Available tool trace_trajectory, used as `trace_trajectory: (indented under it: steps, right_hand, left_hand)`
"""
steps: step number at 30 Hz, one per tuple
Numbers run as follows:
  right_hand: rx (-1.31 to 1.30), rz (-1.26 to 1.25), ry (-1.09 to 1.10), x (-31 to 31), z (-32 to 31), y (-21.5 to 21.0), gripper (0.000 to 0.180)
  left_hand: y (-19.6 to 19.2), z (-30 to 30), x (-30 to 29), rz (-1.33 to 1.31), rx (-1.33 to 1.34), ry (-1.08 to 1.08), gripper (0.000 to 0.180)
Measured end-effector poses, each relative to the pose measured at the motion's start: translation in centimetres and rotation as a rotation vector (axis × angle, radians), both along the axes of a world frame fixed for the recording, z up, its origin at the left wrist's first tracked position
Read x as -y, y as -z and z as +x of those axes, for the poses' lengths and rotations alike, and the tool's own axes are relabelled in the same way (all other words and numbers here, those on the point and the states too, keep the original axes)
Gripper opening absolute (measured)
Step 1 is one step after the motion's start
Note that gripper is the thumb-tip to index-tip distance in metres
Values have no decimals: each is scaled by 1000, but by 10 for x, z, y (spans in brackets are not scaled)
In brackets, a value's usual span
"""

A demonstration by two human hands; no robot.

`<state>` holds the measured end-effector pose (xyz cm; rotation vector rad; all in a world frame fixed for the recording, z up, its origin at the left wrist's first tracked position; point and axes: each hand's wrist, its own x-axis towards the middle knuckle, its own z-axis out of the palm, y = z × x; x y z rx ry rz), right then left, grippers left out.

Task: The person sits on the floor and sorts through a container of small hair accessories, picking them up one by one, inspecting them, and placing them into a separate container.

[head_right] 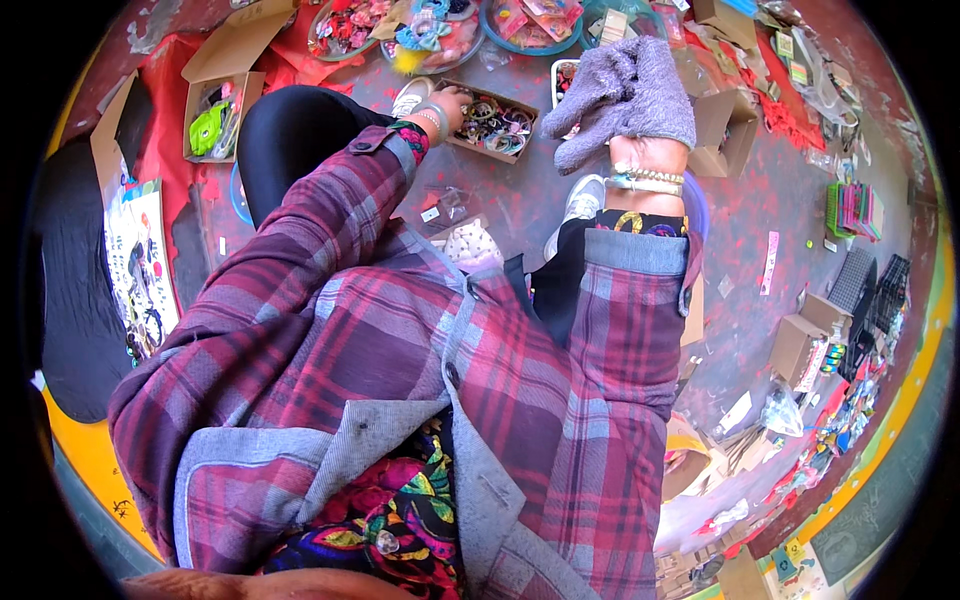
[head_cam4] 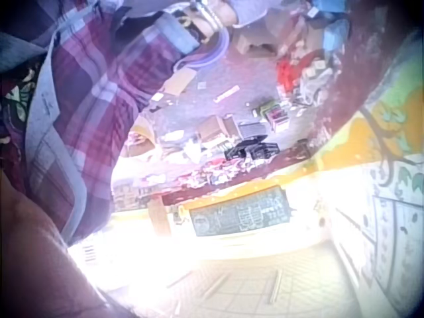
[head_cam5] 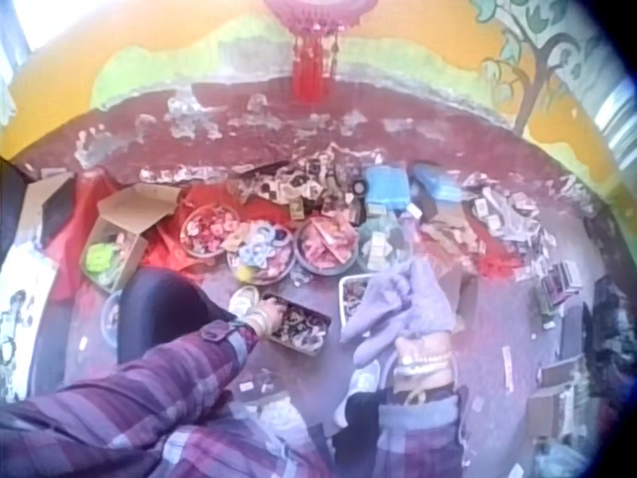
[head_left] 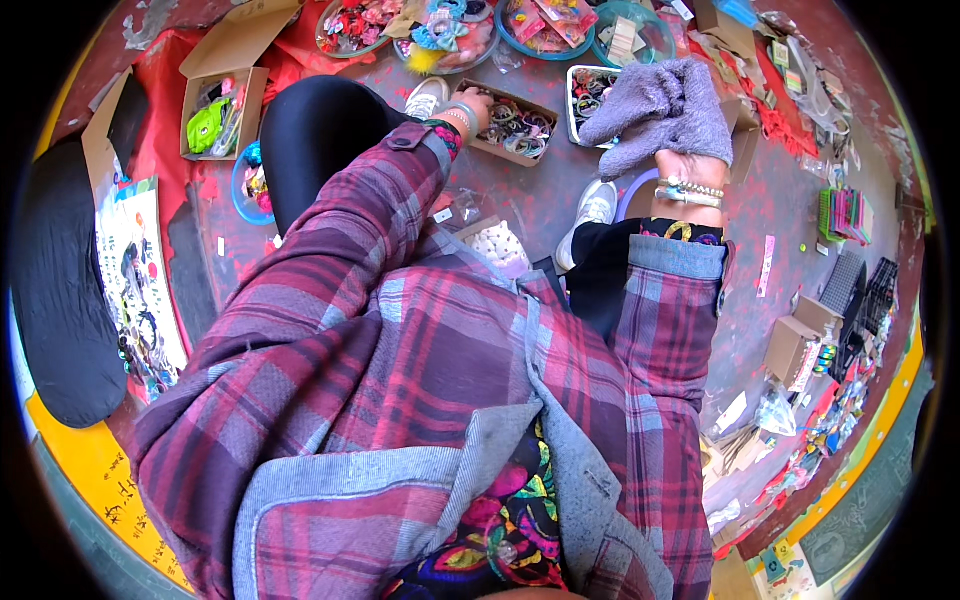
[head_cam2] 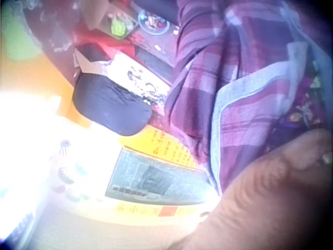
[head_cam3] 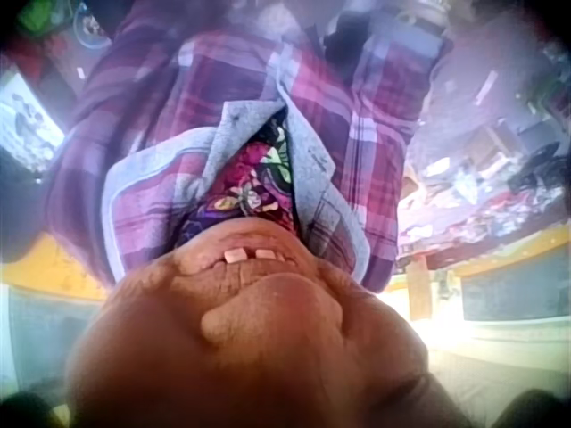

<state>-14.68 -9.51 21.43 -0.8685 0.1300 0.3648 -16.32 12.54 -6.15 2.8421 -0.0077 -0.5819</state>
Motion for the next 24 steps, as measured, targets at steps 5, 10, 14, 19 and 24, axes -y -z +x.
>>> trace_trajectory:
  steps: [5, 10, 14, 19, 24]
  right_hand:
    - [-50, 22, -63, -3, 4, -1, 30]
    - [-32, -52, -60, -7, -5, -9, 31]
    - [-44, -32, -94, -6, 3, -2, 30]
    - [-67, -99, -63, -8, -4, -16, 27]
    - [-67, 201, -173, 5, 4, -3, 19]
  left_hand:
    - [24, 2, 5, 31, -163, -220, 37]
    - [-2, 16, 3, 171, -245, 0, 28]
    - [-3, 24, -7, 205, -279, 140, 28]
    - [-27, 23, 3, 27, -117, -233, 26]
    - [-1, 10, 14, -151, 34, -21, 36]
